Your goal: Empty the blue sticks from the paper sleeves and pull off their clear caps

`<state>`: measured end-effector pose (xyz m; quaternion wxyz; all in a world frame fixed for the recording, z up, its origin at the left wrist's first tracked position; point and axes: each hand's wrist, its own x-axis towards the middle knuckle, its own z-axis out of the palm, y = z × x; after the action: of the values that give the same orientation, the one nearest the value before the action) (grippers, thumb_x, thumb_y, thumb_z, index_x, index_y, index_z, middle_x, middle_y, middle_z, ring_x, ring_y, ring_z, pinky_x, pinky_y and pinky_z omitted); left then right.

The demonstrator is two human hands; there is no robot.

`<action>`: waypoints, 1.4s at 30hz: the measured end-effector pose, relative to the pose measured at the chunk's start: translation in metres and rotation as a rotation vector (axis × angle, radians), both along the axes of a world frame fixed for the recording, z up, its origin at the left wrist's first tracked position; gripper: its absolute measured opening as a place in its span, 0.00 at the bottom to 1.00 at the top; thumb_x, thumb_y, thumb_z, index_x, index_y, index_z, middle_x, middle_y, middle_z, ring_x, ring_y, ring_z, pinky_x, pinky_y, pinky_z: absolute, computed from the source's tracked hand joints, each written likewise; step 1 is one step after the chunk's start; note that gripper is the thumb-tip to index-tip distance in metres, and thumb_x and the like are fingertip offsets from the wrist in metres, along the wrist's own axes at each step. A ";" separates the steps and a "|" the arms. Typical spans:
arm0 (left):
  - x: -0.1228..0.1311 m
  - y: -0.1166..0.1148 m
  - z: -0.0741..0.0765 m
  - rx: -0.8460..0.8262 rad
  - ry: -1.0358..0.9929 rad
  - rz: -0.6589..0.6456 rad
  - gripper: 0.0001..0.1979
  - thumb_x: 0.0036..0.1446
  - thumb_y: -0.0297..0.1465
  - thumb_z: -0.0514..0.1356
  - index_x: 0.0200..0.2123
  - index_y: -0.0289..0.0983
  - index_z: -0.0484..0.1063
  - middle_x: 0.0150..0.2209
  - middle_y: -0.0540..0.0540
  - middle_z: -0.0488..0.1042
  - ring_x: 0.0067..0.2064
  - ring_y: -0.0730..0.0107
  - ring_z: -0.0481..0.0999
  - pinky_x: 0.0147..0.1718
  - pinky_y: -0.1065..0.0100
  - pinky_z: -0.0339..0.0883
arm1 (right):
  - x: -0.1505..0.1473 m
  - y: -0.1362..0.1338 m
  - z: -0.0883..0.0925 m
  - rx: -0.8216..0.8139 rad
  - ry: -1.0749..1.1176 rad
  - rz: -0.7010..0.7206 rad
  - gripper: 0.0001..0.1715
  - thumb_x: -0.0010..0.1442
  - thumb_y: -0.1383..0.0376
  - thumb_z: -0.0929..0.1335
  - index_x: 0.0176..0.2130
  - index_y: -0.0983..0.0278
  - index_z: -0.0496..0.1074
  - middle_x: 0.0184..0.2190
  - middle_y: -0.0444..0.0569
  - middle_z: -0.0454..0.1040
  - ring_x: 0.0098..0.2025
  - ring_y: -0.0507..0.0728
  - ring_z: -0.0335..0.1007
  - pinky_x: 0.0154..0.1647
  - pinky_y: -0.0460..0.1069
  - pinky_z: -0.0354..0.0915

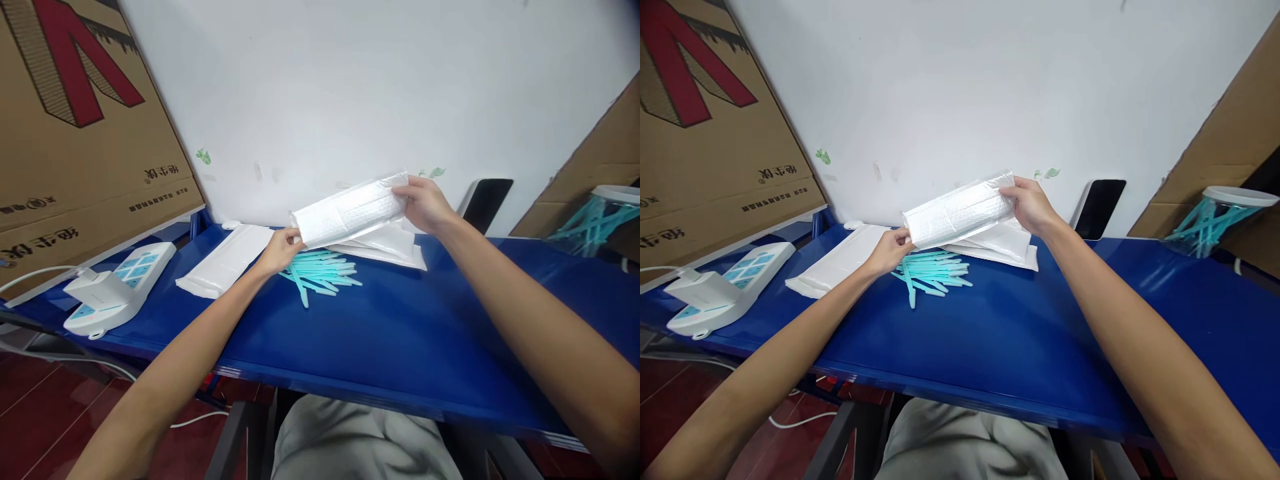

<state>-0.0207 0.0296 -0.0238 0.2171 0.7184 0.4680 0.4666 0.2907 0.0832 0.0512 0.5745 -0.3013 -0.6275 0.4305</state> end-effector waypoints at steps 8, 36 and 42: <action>-0.006 -0.007 0.011 0.020 0.094 -0.100 0.21 0.52 0.45 0.66 0.39 0.33 0.82 0.43 0.42 0.80 0.49 0.53 0.75 0.55 0.57 0.67 | -0.007 -0.019 0.016 0.117 -0.119 -0.026 0.03 0.54 0.62 0.72 0.32 0.58 0.74 0.32 0.46 0.76 0.39 0.59 0.73 0.42 0.56 0.70; -0.038 -0.001 0.006 0.022 0.604 -0.107 0.14 0.60 0.41 0.58 0.39 0.40 0.81 0.37 0.44 0.81 0.41 0.58 0.77 0.44 0.60 0.67 | 0.062 -0.006 0.049 0.156 -0.120 -0.624 0.12 0.49 0.75 0.69 0.20 0.63 0.67 0.19 0.40 0.55 0.26 0.51 0.51 0.30 0.52 0.48; -0.021 -0.013 0.008 0.154 0.507 -0.023 0.18 0.60 0.44 0.60 0.48 0.40 0.77 0.49 0.40 0.76 0.53 0.52 0.70 0.55 0.54 0.63 | 0.056 -0.002 0.041 0.128 -0.070 -0.566 0.12 0.49 0.75 0.69 0.20 0.63 0.68 0.19 0.41 0.59 0.26 0.52 0.54 0.31 0.52 0.51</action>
<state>-0.0420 0.0168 -0.0153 0.0427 0.8319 0.4625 0.3037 0.3470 0.0816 0.0919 0.6677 -0.4420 -0.5639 0.2020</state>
